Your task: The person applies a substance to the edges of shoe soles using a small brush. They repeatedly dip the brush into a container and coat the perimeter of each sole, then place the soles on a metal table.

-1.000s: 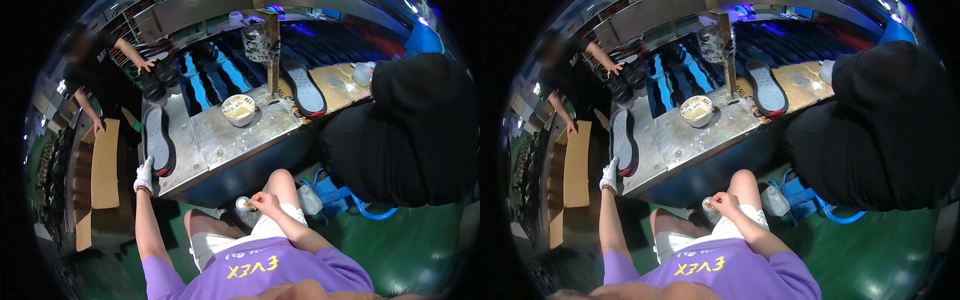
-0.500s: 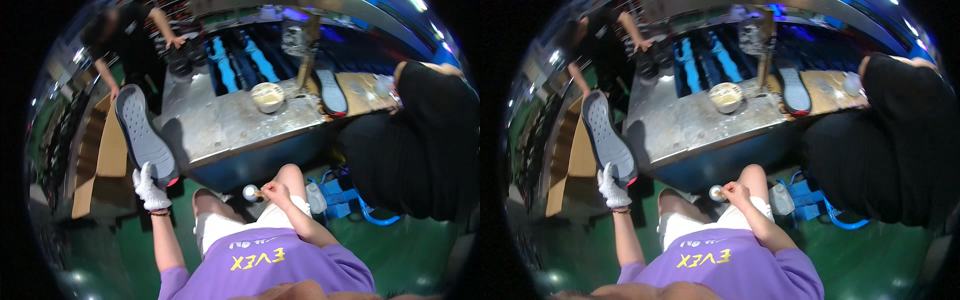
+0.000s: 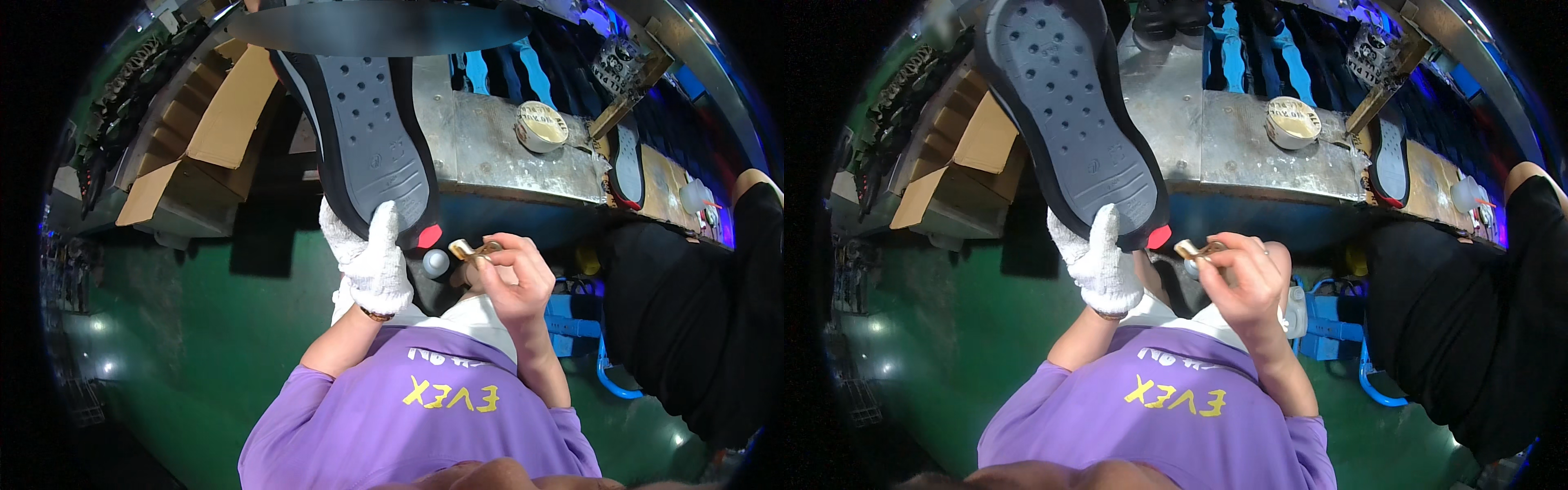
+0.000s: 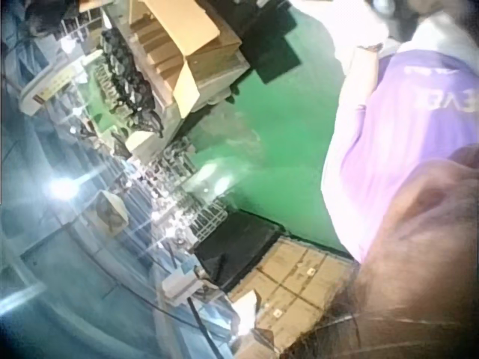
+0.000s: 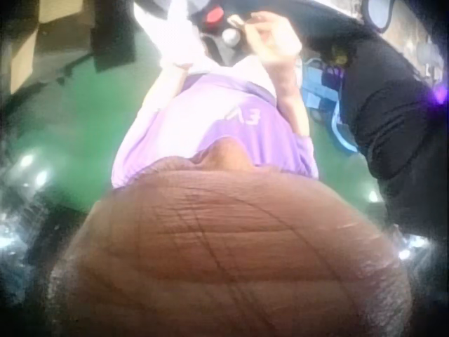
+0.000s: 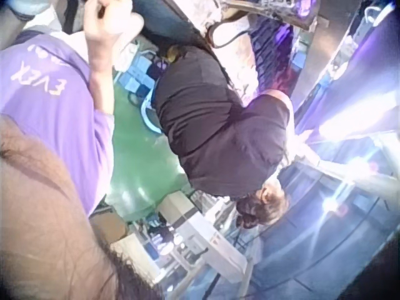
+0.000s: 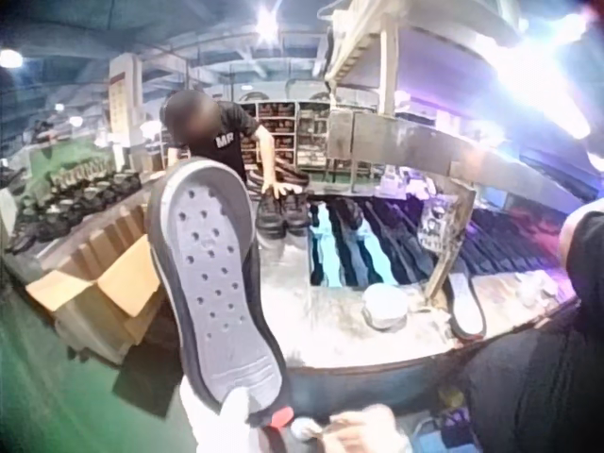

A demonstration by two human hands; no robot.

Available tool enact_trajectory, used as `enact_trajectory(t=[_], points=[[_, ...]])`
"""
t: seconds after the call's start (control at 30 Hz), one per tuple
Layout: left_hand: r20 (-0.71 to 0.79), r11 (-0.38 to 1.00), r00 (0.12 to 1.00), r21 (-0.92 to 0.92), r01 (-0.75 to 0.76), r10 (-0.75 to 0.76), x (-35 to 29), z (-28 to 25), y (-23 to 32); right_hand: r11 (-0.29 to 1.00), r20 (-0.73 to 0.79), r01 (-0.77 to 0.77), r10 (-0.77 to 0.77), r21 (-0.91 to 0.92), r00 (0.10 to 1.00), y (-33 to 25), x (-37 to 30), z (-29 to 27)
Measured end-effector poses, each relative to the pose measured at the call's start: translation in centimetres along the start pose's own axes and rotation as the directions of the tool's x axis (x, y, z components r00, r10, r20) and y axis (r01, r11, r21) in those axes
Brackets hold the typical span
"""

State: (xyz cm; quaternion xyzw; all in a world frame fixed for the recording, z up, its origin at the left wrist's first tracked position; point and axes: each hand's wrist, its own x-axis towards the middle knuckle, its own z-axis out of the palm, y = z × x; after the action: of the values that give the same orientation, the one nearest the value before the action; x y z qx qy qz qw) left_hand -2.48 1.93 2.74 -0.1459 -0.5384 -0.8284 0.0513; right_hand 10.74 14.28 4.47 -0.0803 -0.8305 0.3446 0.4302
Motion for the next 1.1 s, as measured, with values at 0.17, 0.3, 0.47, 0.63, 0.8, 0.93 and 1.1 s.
enact_trajectory(t=[0.17,0.3,0.47,0.63,0.8,0.93,1.1], points=[[-0.055,0.997,0.996,-0.015,0.075,-0.076,-1.2,0.1,0.4,0.996,0.08,0.094,-0.093,-0.003,0.992,-1.2,1.2,1.5],[0.035,0.996,0.997,-0.051,0.071,-0.07,-1.5,-0.4,0.6,0.987,0.175,0.124,-0.104,-0.102,0.979,-1.6,1.5,1.7],[0.053,0.996,0.998,0.084,0.028,-0.032,-1.9,-1.1,-0.2,0.974,0.192,0.118,-0.08,-0.194,0.978,-2.0,1.4,2.2],[0.055,0.997,0.996,0.0,0.071,-0.071,-2.0,-1.3,-0.7,0.962,0.171,0.129,-0.089,-0.24,0.981,-1.3,1.2,2.4],[0.001,0.993,0.994,-0.047,0.107,-0.107,-1.9,-1.1,-1.0,0.944,0.127,0.116,-0.079,-0.31,0.989,-0.4,0.8,2.1],[0.017,0.994,0.995,-0.044,0.102,-0.101,-1.8,-1.2,-0.8,0.942,0.089,0.057,-0.029,-0.33,0.996,-0.4,0.7,1.5],[0.01,0.995,0.995,-0.022,0.097,-0.096,-1.9,-1.0,-0.9,0.915,0.222,0.223,-0.154,-0.337,0.963,-0.5,1.1,1.5]])
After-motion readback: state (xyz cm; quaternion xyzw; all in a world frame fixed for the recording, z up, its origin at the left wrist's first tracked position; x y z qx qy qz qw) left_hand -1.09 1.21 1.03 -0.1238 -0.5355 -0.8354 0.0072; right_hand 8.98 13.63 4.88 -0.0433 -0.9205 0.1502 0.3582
